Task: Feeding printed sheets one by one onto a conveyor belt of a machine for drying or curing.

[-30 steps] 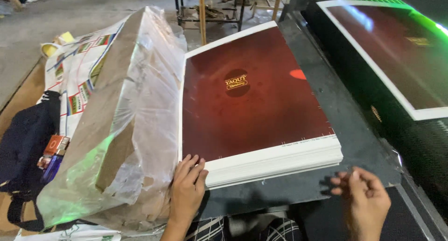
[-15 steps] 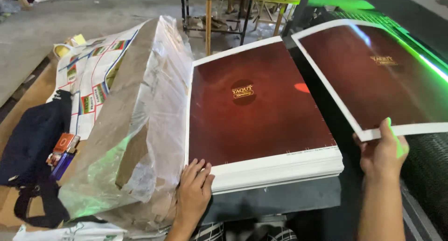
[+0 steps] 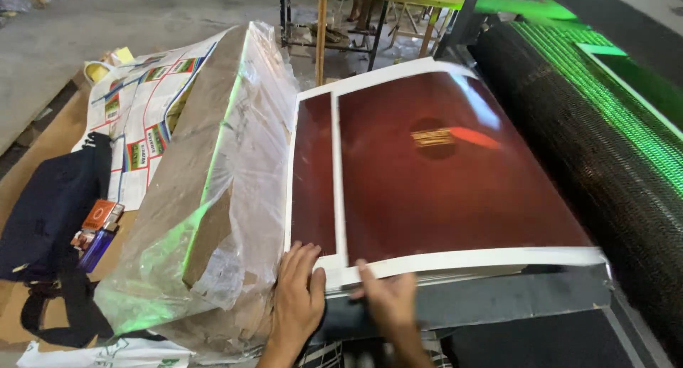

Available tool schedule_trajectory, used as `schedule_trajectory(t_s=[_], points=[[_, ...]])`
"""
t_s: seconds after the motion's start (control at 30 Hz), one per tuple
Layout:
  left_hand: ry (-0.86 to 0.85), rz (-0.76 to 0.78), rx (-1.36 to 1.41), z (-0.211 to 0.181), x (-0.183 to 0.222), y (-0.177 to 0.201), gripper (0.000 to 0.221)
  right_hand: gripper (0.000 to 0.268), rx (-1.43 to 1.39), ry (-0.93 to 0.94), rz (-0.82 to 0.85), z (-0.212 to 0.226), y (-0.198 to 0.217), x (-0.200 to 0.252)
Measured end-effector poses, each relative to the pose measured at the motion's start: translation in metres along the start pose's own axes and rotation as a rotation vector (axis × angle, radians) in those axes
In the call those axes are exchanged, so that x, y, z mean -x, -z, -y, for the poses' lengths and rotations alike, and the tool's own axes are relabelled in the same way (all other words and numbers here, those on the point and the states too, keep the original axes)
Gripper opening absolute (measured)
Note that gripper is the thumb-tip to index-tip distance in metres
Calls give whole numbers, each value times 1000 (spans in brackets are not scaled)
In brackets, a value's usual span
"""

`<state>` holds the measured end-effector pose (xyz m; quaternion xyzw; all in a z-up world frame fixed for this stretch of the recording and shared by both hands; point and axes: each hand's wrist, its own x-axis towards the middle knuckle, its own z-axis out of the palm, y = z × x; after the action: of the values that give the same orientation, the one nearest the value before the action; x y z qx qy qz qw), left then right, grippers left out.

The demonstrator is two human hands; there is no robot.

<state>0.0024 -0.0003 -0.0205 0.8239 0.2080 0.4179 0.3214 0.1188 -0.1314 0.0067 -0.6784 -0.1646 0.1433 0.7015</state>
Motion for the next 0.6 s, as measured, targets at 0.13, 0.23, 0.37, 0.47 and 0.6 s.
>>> schedule_trajectory(t_s=[0.13, 0.23, 0.37, 0.47, 0.6], points=[[-130, -27, 78, -16, 1, 17, 50, 18, -212, -195, 341, -22, -29, 19], [-168, 45, -30, -11, 5, 14, 42, 35, 9, -346, 512, -31, -12, 3], [-181, 17, -146, 4, 4, -7, 41, 43, 327, -574, 661, -3, 50, 1], [-86, 23, -204, 8, 15, -7, 41, 27, 338, -475, 498, 10, 108, 8], [-32, -9, -137, -6, -1, -3, 37, 19, 324, -167, -44, 36, 180, -1]])
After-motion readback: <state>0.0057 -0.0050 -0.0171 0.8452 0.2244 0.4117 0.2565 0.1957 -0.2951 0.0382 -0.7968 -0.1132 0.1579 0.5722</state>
